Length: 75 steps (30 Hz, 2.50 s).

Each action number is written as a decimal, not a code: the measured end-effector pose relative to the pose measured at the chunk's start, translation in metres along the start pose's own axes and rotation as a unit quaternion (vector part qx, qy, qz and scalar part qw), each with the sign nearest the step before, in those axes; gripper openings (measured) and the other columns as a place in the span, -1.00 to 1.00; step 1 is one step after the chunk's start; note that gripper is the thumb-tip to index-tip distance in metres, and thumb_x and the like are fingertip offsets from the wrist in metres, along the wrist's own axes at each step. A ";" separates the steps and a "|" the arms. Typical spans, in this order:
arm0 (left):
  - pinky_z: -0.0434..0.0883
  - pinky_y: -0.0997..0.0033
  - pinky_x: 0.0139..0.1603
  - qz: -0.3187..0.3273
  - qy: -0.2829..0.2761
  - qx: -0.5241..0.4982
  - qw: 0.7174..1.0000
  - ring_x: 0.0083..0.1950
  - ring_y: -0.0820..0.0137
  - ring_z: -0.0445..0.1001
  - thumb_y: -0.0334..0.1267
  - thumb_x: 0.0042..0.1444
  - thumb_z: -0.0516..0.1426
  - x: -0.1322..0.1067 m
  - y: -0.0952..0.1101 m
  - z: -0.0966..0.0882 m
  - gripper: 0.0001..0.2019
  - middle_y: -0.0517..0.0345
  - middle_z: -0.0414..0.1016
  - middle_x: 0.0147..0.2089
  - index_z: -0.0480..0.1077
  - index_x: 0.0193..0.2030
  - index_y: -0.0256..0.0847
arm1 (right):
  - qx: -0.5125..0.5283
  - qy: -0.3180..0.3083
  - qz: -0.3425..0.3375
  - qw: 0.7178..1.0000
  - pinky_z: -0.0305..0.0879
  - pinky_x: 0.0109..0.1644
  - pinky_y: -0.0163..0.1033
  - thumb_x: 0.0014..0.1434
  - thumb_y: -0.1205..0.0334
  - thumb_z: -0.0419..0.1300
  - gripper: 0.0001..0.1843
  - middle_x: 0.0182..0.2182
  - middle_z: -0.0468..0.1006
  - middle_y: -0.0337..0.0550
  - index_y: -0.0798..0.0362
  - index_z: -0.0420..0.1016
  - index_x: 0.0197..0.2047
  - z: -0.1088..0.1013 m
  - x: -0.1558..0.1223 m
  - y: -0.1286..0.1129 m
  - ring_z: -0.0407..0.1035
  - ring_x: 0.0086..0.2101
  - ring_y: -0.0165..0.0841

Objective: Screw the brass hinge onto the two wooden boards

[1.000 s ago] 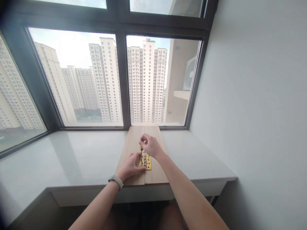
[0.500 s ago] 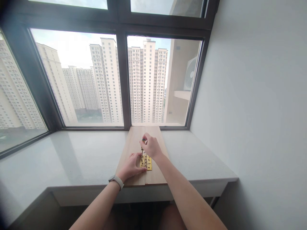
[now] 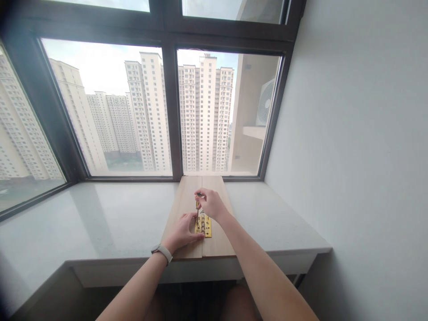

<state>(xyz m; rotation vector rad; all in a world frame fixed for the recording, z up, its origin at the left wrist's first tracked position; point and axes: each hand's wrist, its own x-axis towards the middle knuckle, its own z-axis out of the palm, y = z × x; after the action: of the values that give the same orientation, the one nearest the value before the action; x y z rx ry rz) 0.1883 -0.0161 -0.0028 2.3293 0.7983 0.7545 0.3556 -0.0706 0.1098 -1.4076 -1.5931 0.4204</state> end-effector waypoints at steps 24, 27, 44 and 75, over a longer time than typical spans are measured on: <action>0.29 0.08 0.18 0.000 -0.003 -0.006 1.000 0.23 0.00 0.30 0.14 -0.15 0.39 0.000 0.001 -0.002 -0.23 -0.01 0.44 0.15 0.34 0.20 -0.07 | 0.074 -0.047 0.001 0.996 0.48 -0.31 -0.28 0.26 0.19 0.16 -0.74 -0.13 0.62 -0.07 0.06 0.53 -0.02 0.000 0.002 0.005 0.55 -0.45 -0.40; 0.28 0.09 0.19 -0.001 -0.001 -0.007 1.000 0.23 0.01 0.31 0.13 -0.15 0.39 -0.001 0.002 -0.002 -0.24 0.00 0.44 0.15 0.34 0.20 -0.06 | 0.059 -0.036 -0.006 0.998 0.47 -0.31 -0.29 0.25 0.19 0.18 -0.78 -0.20 0.63 -0.11 0.06 0.55 -0.08 -0.001 0.001 0.005 0.53 -0.47 -0.41; 0.30 0.11 0.17 0.004 0.001 0.002 1.000 0.22 0.01 0.32 0.17 -0.15 0.37 0.000 0.000 -0.002 -0.23 0.00 0.45 0.15 0.34 0.20 -0.07 | -0.040 0.066 -0.023 0.997 0.34 -0.39 -0.29 0.18 0.00 0.24 -0.75 -0.29 0.59 -0.21 -0.01 0.47 -0.22 0.009 -0.003 0.000 0.39 -0.52 -0.44; 0.28 0.17 0.12 0.004 -0.002 0.015 1.000 0.19 0.05 0.31 0.20 -0.16 0.38 0.003 -0.010 0.006 -0.21 0.02 0.44 0.13 0.32 0.19 -0.05 | 0.068 -0.044 -0.010 0.997 0.44 -0.30 -0.26 0.28 0.07 0.16 -0.74 -0.18 0.61 -0.10 0.03 0.49 -0.05 0.002 -0.002 0.006 0.53 -0.44 -0.39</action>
<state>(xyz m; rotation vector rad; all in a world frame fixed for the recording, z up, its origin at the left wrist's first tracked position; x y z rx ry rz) 0.1906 -0.0094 -0.0126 2.3613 0.8054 0.7456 0.3571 -0.0697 0.1032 -1.2854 -1.6160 0.5754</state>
